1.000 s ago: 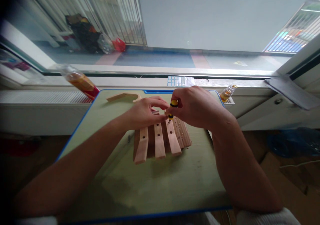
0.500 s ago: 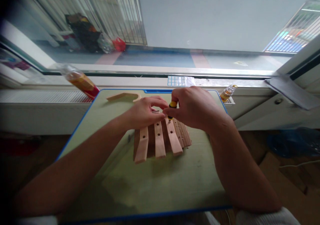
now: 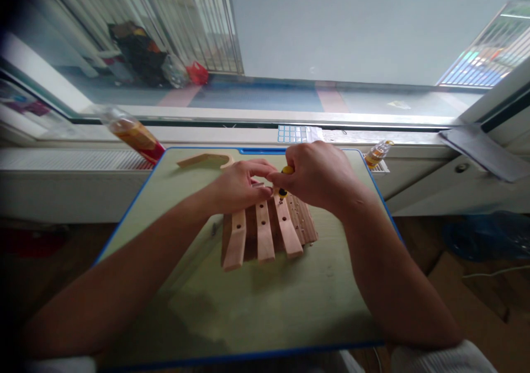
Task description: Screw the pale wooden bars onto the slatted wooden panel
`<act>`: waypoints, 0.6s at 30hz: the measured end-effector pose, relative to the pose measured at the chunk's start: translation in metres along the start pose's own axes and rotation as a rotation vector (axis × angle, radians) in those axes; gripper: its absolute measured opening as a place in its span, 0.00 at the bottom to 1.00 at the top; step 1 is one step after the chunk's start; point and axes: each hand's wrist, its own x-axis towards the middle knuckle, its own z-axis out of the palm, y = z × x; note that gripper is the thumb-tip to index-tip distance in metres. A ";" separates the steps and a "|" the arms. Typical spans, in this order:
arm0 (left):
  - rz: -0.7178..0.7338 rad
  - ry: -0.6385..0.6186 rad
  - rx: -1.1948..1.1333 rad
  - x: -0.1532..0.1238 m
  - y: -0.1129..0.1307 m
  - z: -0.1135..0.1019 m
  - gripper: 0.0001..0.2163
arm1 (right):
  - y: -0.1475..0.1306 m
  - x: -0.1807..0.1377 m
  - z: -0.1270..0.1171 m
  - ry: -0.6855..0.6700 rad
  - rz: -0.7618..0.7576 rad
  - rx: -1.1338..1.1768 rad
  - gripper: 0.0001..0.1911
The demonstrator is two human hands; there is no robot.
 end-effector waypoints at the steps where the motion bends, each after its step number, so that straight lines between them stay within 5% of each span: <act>1: -0.001 0.001 -0.003 0.000 0.000 0.000 0.12 | 0.000 0.000 0.000 -0.002 0.004 0.003 0.24; 10: 0.012 0.003 -0.009 -0.001 0.000 -0.001 0.12 | 0.000 0.000 0.003 -0.018 -0.015 -0.021 0.26; 18: 0.005 -0.016 -0.017 0.000 0.002 -0.002 0.12 | 0.008 -0.004 -0.004 -0.066 -0.087 0.147 0.16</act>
